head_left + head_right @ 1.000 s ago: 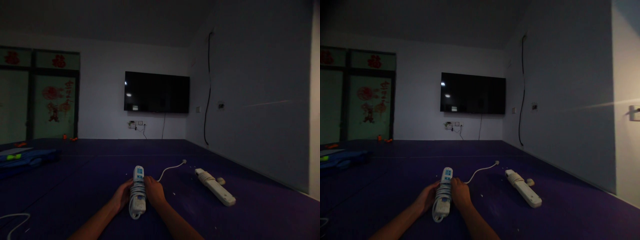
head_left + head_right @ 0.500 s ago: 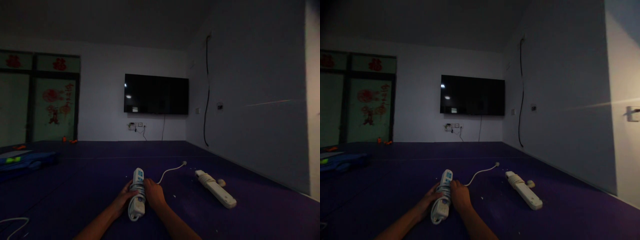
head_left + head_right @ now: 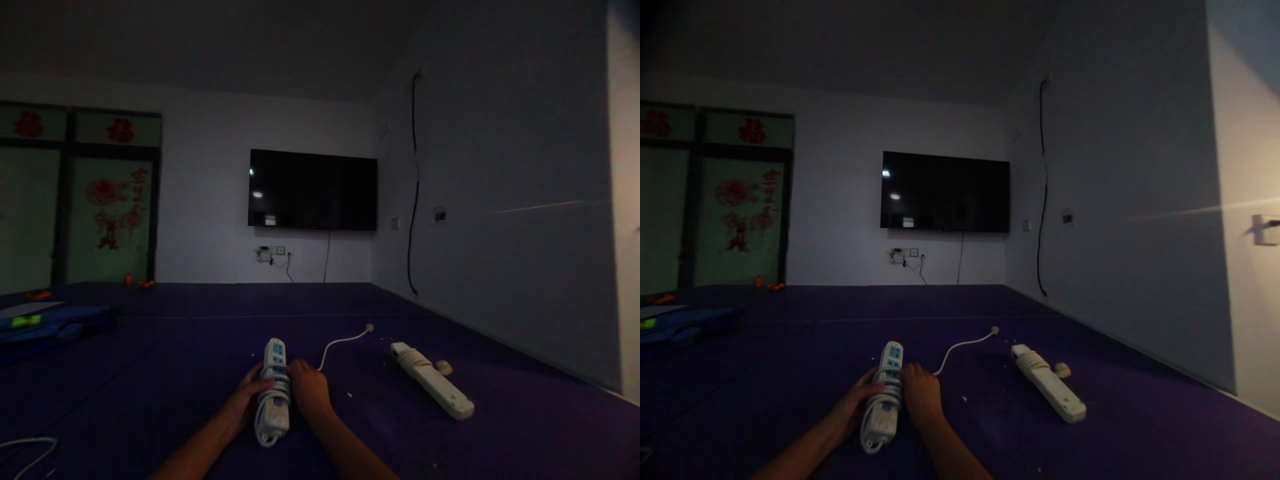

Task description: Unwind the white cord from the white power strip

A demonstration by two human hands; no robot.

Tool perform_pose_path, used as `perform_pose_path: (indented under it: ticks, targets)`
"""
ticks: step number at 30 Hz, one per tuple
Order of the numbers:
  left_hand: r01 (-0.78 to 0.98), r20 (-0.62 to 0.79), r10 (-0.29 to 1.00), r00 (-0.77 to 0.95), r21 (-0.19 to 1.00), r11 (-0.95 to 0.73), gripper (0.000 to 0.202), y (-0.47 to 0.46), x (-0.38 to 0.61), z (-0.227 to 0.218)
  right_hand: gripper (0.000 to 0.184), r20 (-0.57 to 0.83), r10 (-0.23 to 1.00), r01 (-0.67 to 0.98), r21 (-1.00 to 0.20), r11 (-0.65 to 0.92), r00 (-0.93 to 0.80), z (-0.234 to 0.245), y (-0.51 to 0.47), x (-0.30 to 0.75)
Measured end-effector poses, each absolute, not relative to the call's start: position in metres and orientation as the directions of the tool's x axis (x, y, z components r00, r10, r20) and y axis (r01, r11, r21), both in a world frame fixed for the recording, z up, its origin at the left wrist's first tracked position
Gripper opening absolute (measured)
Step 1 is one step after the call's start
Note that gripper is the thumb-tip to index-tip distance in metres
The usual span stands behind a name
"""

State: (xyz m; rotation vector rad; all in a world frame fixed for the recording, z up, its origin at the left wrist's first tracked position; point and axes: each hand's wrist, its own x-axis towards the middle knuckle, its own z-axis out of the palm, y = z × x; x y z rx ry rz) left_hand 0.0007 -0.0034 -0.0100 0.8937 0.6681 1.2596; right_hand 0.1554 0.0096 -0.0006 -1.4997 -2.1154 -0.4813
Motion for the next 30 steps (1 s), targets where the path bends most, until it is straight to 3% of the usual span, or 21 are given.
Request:
perform_pose_path:
  ticks: [17,30]
  targets:
    - [-0.533,0.058,0.958,0.281,0.839,0.106,0.042,0.0,0.0,-0.007,0.022,0.52,0.822,0.956,-0.034,0.292,-0.233,0.001,0.008,0.153]
    - [-0.485,0.065,0.943,0.325,0.868,0.107,0.035,-0.006,0.002,0.001,0.026,0.514,0.827,0.957,-0.038,0.287,-0.227,0.0,0.01,0.153]
